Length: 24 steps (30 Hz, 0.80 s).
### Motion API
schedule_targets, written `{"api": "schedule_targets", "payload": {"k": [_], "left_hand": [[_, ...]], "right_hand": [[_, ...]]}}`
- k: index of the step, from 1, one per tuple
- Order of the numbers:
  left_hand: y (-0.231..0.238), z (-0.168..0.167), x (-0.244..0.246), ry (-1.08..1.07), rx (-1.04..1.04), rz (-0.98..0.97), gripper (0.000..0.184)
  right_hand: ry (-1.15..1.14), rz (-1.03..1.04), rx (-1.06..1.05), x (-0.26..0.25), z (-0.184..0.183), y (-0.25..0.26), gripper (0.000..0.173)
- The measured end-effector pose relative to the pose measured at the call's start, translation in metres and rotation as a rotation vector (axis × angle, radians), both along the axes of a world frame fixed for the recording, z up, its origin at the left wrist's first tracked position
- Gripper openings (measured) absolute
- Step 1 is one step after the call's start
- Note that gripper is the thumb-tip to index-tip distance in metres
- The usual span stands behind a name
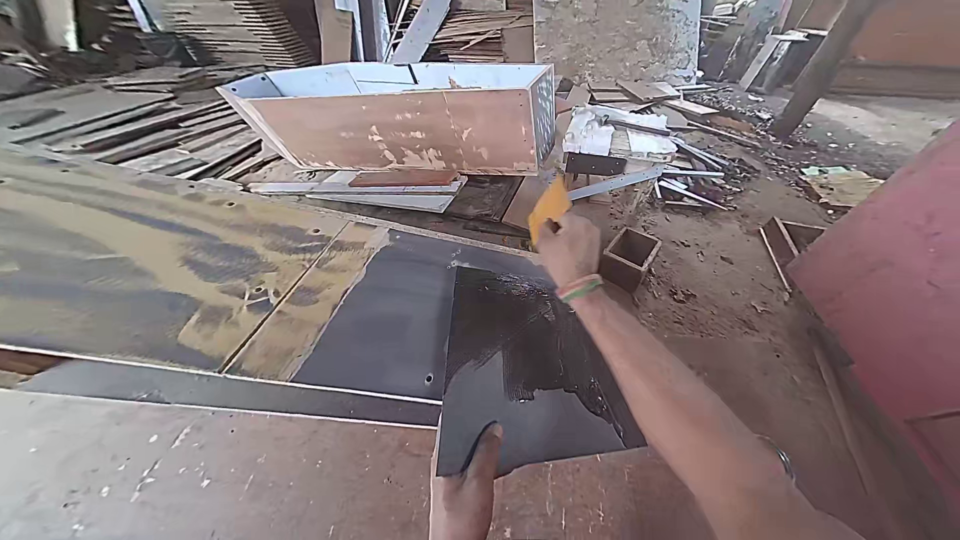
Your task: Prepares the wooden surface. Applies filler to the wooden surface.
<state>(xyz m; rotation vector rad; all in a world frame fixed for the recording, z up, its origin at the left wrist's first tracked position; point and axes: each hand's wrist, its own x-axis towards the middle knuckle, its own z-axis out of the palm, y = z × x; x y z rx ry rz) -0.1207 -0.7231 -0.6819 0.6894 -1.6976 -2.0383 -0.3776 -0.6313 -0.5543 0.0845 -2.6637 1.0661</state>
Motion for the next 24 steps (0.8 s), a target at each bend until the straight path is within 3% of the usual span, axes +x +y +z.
{"api": "schedule_targets", "payload": {"k": [4, 8, 11, 16, 20, 24], "left_hand": [[-0.001, -0.004, -0.001, 0.016, 0.033, -0.007, 0.038], [0.000, -0.003, -0.002, 0.027, 0.065, 0.012, 0.038], [0.002, -0.002, -0.002, 0.018, 0.048, 0.026, 0.038], [0.000, -0.005, -0.002, 0.062, -0.001, 0.009, 0.037], [0.001, -0.008, -0.003, 0.079, -0.052, 0.015, 0.039], [0.001, -0.007, -0.004, 0.064, -0.023, 0.015, 0.036]], "right_hand": [[-0.051, -0.020, 0.149, 0.020, -0.007, 0.072, 0.026], [-0.087, 0.052, 0.297, 0.048, -0.050, 0.102, 0.028], [-0.186, 0.052, 0.343, 0.048, -0.063, 0.089, 0.029], [-0.356, 0.127, 0.385, 0.036, -0.040, 0.034, 0.032], [-0.186, 0.376, 0.385, 0.058, -0.048, 0.000, 0.036], [0.101, 0.683, 0.264, 0.092, -0.066, 0.007, 0.031]]}}
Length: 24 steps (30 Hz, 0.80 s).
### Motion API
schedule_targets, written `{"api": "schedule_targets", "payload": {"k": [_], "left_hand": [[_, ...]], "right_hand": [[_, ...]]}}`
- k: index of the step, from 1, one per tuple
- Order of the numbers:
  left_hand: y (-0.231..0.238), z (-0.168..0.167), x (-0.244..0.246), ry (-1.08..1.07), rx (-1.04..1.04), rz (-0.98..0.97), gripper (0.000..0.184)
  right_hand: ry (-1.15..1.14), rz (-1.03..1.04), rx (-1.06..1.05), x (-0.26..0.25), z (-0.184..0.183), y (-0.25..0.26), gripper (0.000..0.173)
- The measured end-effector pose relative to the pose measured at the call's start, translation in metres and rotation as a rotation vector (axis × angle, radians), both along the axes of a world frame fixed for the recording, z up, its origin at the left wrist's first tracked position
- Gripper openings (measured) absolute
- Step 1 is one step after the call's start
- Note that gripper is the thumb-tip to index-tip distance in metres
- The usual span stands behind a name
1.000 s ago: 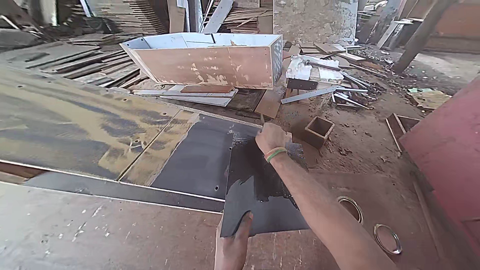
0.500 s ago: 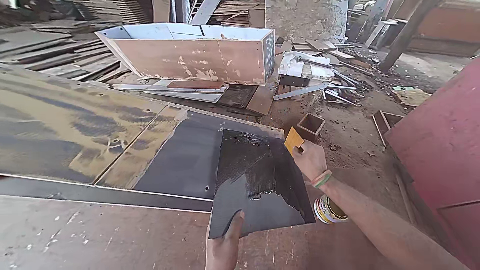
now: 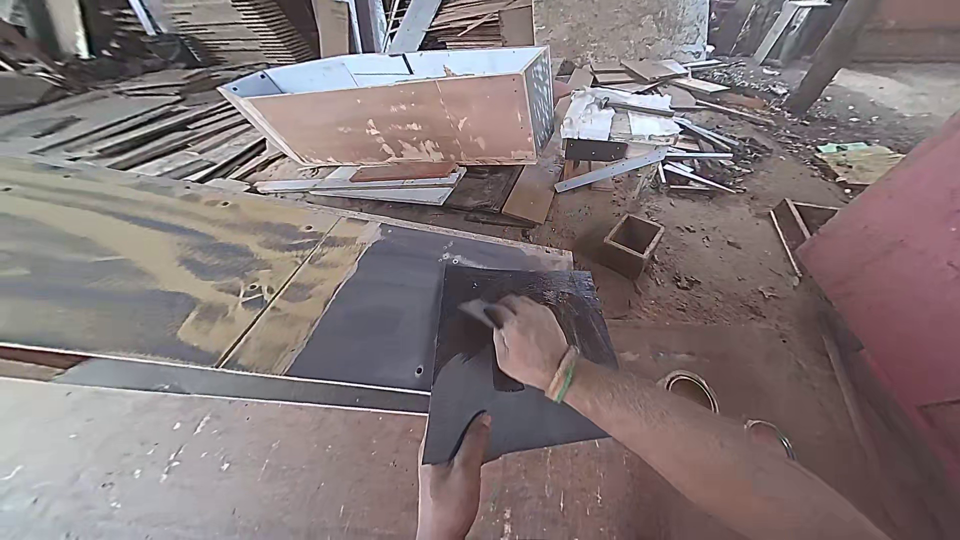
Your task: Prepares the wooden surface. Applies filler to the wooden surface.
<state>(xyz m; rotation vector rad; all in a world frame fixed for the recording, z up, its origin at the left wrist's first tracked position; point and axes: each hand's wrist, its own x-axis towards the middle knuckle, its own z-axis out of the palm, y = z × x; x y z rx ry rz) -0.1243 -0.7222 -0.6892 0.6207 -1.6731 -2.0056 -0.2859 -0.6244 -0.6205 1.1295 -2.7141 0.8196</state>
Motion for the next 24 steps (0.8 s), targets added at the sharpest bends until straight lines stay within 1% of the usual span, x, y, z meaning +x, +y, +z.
{"api": "schedule_targets", "payload": {"k": [1, 2, 3, 4, 6, 8, 9, 11, 13, 16, 20, 22, 24], "left_hand": [[0.001, 0.002, 0.000, -0.013, 0.019, 0.005, 0.035], [0.002, 0.003, 0.001, -0.022, 0.039, 0.012, 0.035], [0.002, 0.004, 0.000, -0.022, 0.053, 0.019, 0.036], [0.003, 0.004, 0.000, -0.019, 0.070, 0.023, 0.037], [0.004, 0.006, 0.000, -0.018, 0.109, 0.031, 0.035], [0.005, 0.007, 0.000, -0.015, 0.113, 0.030, 0.035], [0.005, 0.006, 0.000, -0.009, 0.113, 0.027, 0.036], [0.005, 0.005, 0.000, -0.006, 0.095, 0.028, 0.037], [0.004, 0.003, 0.001, -0.015, 0.063, 0.021, 0.037], [0.003, 0.003, 0.003, -0.015, -0.012, 0.012, 0.034], [0.001, 0.002, 0.003, 0.014, -0.074, -0.016, 0.034], [0.001, 0.002, 0.003, -0.007, -0.070, -0.009, 0.035], [0.001, -0.001, 0.003, -0.015, -0.057, 0.001, 0.037]], "right_hand": [[0.050, 0.095, -0.061, 0.004, -0.005, 0.009, 0.028], [0.049, 0.154, -0.117, 0.004, -0.005, 0.020, 0.027], [0.005, 0.147, -0.161, 0.000, -0.001, 0.033, 0.026], [-0.028, 0.074, -0.210, -0.008, 0.004, 0.046, 0.026], [-0.042, -0.205, -0.268, -0.029, 0.013, 0.071, 0.028], [-0.171, -0.507, -0.165, -0.050, 0.026, 0.088, 0.028], [-0.248, -0.616, -0.075, -0.059, 0.031, 0.091, 0.028], [-0.345, -0.709, 0.093, -0.071, 0.035, 0.088, 0.030], [-0.383, -0.706, 0.190, -0.073, 0.034, 0.073, 0.031], [-0.360, -0.625, 0.266, -0.071, 0.035, 0.036, 0.031], [-0.320, -0.521, 0.311, -0.078, 0.045, -0.013, 0.028], [-0.346, -0.508, 0.221, -0.084, 0.051, -0.021, 0.029], [-0.347, -0.529, -0.042, -0.089, 0.049, -0.008, 0.030]]}}
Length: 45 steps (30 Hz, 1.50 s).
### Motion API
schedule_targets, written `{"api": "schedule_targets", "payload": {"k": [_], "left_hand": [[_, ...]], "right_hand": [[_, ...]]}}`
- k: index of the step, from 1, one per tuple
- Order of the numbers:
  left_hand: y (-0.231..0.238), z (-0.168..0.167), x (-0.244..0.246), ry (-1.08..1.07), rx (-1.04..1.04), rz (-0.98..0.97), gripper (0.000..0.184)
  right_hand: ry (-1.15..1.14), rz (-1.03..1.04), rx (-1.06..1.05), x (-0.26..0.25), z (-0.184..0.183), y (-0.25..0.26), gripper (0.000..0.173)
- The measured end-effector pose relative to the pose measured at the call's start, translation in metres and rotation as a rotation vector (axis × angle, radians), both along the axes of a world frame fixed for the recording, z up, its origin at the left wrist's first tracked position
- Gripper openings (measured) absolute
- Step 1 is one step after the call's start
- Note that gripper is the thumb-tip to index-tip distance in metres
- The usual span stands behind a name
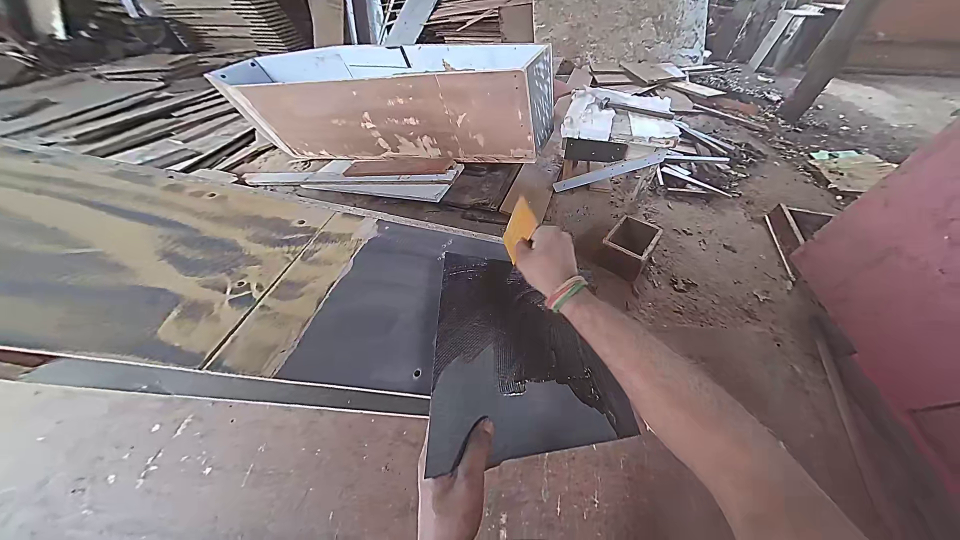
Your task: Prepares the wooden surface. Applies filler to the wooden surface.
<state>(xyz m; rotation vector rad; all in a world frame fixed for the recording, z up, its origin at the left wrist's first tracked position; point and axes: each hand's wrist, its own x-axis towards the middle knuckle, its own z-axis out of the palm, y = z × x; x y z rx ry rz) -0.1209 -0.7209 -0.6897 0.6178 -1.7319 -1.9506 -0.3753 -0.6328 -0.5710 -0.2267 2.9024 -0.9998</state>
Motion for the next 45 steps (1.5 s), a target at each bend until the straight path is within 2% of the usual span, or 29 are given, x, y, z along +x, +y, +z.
{"api": "schedule_targets", "payload": {"k": [1, 3, 5, 8, 11, 17, 21, 23, 26, 28, 30, 33, 37, 40, 43, 45], "left_hand": [[0.000, -0.001, 0.000, 0.005, 0.017, -0.001, 0.038], [0.000, -0.001, 0.000, 0.014, 0.071, -0.005, 0.038], [0.000, 0.000, -0.001, 0.013, 0.102, -0.009, 0.037], [0.001, 0.002, -0.001, 0.006, 0.124, -0.010, 0.037], [0.002, 0.005, -0.002, 0.002, 0.138, -0.002, 0.036], [0.001, 0.004, -0.003, 0.016, 0.097, -0.009, 0.037], [-0.003, -0.004, -0.005, 0.009, 0.075, -0.021, 0.039], [-0.002, -0.006, -0.002, -0.020, 0.115, -0.029, 0.038], [-0.003, 0.000, -0.005, -0.003, 0.252, -0.033, 0.040], [-0.002, 0.004, -0.007, 0.010, 0.317, -0.022, 0.040], [-0.002, 0.005, -0.006, 0.013, 0.323, -0.012, 0.043], [-0.002, 0.004, -0.004, -0.033, 0.303, -0.030, 0.047], [-0.005, 0.004, 0.002, -0.108, 0.384, -0.148, 0.032], [-0.010, 0.007, 0.004, -0.161, 0.392, -0.277, 0.034], [-0.017, 0.002, 0.007, -0.145, 0.261, -0.372, 0.045], [-0.019, 0.002, 0.008, -0.108, -0.012, -0.335, 0.057]], "right_hand": [[0.054, -0.039, -0.093, -0.001, -0.001, 0.012, 0.031], [0.168, -0.111, -0.125, 0.003, -0.004, 0.044, 0.029], [0.171, -0.139, -0.024, 0.012, -0.006, 0.075, 0.028], [0.038, -0.136, 0.157, 0.029, -0.016, 0.095, 0.030], [-0.085, -0.075, 0.298, 0.041, -0.018, 0.075, 0.031], [0.043, 0.126, 0.317, 0.047, -0.029, 0.011, 0.035], [0.431, 0.457, 0.100, 0.091, -0.051, -0.003, 0.035], [0.410, 0.561, -0.055, 0.105, -0.045, 0.012, 0.031], [0.449, 0.346, -0.137, 0.081, -0.040, 0.045, 0.027], [0.327, 0.155, 0.007, 0.058, -0.036, 0.066, 0.028], [0.150, 0.052, 0.217, 0.050, -0.036, 0.073, 0.031], [0.131, 0.096, 0.329, 0.061, -0.045, 0.066, 0.036], [0.414, 0.252, 0.261, 0.095, -0.061, 0.040, 0.031], [0.599, 0.331, 0.191, 0.123, -0.066, 0.013, 0.031], [0.619, 0.403, 0.084, 0.151, -0.064, -0.007, 0.031], [0.615, 0.464, 0.033, 0.169, -0.057, -0.015, 0.029]]}}
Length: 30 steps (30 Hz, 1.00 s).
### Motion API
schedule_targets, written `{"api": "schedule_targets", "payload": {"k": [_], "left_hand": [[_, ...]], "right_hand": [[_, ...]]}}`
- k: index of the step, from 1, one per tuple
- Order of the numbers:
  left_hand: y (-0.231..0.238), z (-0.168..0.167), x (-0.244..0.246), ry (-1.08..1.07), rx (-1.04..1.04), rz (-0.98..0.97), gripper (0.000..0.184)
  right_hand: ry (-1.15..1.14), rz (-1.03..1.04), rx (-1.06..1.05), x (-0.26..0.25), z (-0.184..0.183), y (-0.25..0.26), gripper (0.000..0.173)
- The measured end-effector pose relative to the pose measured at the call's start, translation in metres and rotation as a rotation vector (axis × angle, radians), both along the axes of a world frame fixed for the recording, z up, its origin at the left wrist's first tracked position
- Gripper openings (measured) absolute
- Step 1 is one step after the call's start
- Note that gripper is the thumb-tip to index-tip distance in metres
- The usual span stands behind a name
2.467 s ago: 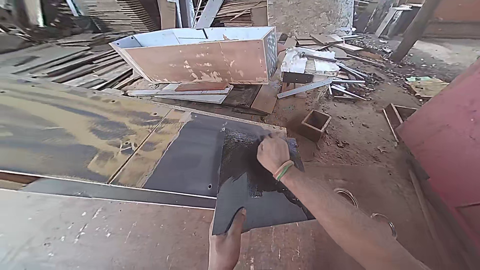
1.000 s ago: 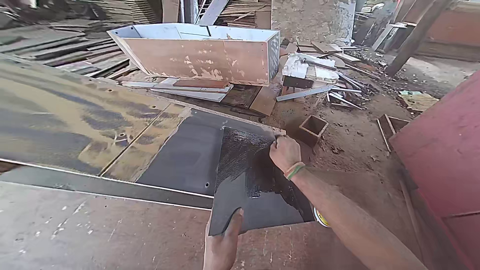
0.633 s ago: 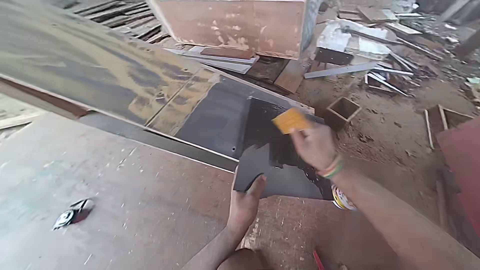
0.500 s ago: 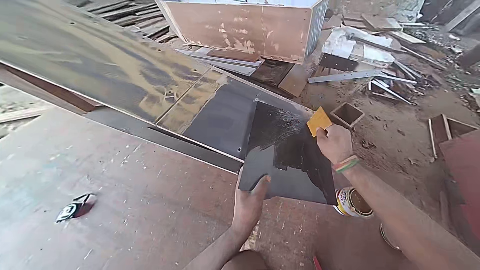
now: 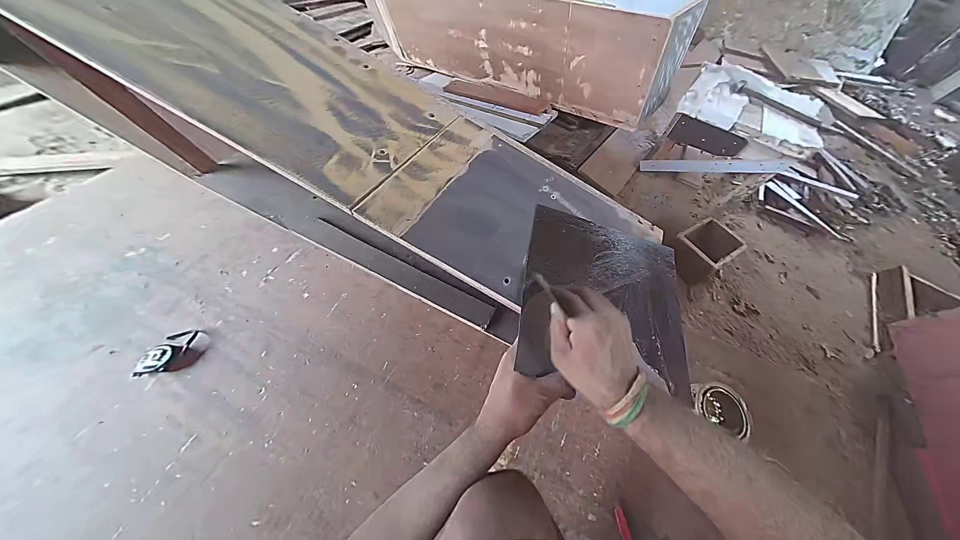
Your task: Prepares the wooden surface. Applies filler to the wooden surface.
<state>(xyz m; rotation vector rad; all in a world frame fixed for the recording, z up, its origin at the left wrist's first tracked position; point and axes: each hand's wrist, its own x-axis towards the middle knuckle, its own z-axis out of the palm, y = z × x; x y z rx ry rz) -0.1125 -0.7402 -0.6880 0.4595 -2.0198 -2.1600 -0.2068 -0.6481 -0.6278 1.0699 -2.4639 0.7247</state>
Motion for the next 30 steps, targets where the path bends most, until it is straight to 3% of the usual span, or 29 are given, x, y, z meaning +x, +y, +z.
{"api": "schedule_targets", "payload": {"k": [3, 5, 7, 9, 10, 12, 15, 18, 22, 27, 30], "left_hand": [[-0.001, -0.004, 0.011, 0.196, -0.443, 0.085, 0.052], [-0.001, -0.005, 0.019, 0.254, -0.586, 0.125, 0.047], [0.000, -0.003, 0.019, 0.190, -0.464, 0.127, 0.051], [-0.001, -0.006, 0.009, 0.112, 0.022, 0.080, 0.065], [-0.001, -0.007, 0.005, 0.086, 0.275, 0.057, 0.064], [-0.004, -0.013, 0.004, 0.068, 0.498, -0.011, 0.058], [-0.009, -0.017, 0.018, 0.071, 0.522, -0.051, 0.051], [-0.017, -0.024, 0.027, 0.169, 0.499, -0.033, 0.040], [-0.020, -0.024, 0.028, 0.223, 0.499, -0.013, 0.022], [-0.016, -0.024, 0.029, 0.237, 0.485, -0.047, 0.019], [-0.016, -0.024, 0.031, 0.250, 0.473, -0.068, 0.020]], "right_hand": [[0.050, 0.115, -0.003, 0.030, 0.002, -0.008, 0.026], [0.077, 0.199, -0.025, 0.043, 0.003, -0.008, 0.027], [0.008, 0.267, -0.097, 0.045, 0.011, -0.001, 0.026], [-0.090, 0.242, -0.179, 0.031, 0.025, 0.020, 0.027], [-0.090, 0.156, -0.176, 0.020, 0.030, 0.036, 0.028], [-0.056, -0.120, -0.081, -0.012, 0.031, 0.072, 0.030], [-0.198, -0.475, 0.188, -0.039, 0.025, 0.123, 0.036], [-0.407, -0.626, 0.275, -0.034, 0.020, 0.136, 0.036], [-0.303, -0.497, 0.217, -0.011, 0.003, 0.107, 0.030], [-0.063, -0.284, 0.144, 0.026, 0.002, 0.046, 0.030], [-0.068, -0.198, 0.091, 0.034, 0.011, 0.017, 0.026]]}}
